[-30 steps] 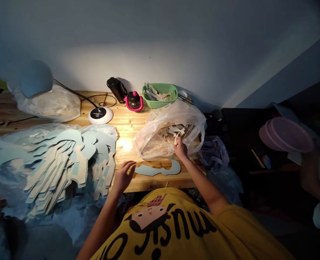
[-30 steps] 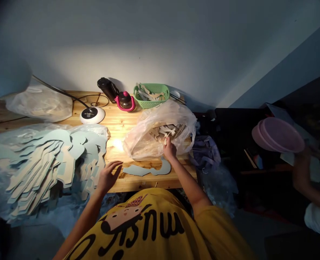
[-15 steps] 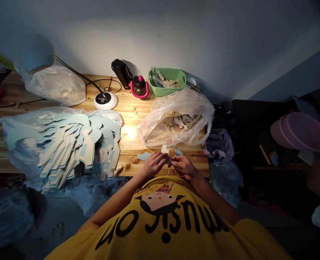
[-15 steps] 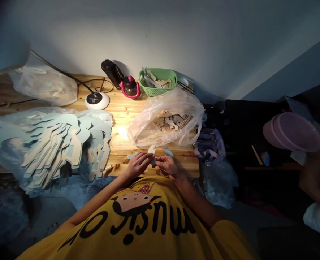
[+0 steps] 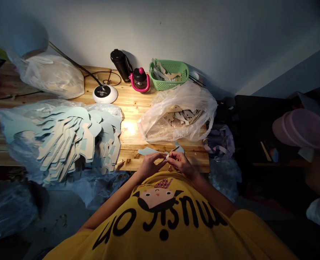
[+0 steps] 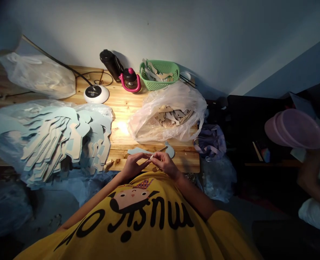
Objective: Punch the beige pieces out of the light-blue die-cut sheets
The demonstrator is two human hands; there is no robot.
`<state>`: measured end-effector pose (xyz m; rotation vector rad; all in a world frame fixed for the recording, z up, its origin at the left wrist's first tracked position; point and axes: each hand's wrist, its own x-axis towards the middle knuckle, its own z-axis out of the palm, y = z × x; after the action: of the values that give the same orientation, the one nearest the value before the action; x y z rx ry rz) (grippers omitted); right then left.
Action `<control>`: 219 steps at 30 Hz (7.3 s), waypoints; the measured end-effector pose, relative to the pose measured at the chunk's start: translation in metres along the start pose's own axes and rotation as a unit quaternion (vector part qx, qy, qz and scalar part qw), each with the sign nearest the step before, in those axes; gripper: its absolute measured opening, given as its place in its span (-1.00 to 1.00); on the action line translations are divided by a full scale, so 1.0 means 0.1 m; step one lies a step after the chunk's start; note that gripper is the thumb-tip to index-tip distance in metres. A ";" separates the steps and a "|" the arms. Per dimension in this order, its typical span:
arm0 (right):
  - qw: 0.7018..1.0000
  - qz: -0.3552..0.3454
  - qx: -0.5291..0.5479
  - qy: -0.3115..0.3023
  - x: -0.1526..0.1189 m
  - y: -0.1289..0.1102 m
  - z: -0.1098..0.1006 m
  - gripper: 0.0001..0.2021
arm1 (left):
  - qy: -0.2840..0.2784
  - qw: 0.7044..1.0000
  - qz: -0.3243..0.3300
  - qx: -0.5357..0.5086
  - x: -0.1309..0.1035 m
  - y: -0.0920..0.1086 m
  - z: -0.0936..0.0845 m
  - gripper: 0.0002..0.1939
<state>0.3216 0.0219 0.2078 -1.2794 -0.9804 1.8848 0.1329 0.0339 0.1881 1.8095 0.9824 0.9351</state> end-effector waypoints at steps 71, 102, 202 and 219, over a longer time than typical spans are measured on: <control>0.927 -0.072 -0.320 0.183 0.68 1.37 -0.60 -0.69 | 0.079 0.950 -0.302 0.007 -0.50 -1.50 -0.21 -0.69; 0.890 -0.085 -0.399 0.202 0.72 1.43 -0.51 -0.83 | 0.117 0.948 -0.291 0.047 -0.43 -1.70 -0.09 -0.81; 0.846 -0.054 -0.502 0.174 0.74 1.39 -0.38 -0.84 | 0.044 0.914 -0.353 0.195 -0.50 -1.59 -0.24 -0.78; 0.814 -0.022 -0.565 0.131 0.72 1.29 -0.33 -0.80 | 0.036 0.911 -0.355 0.208 -0.46 -1.58 -0.24 -0.78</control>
<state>0.3172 0.0236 0.0561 -2.0261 -2.0623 0.9203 0.0529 0.0523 0.0435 1.5351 1.8287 0.3455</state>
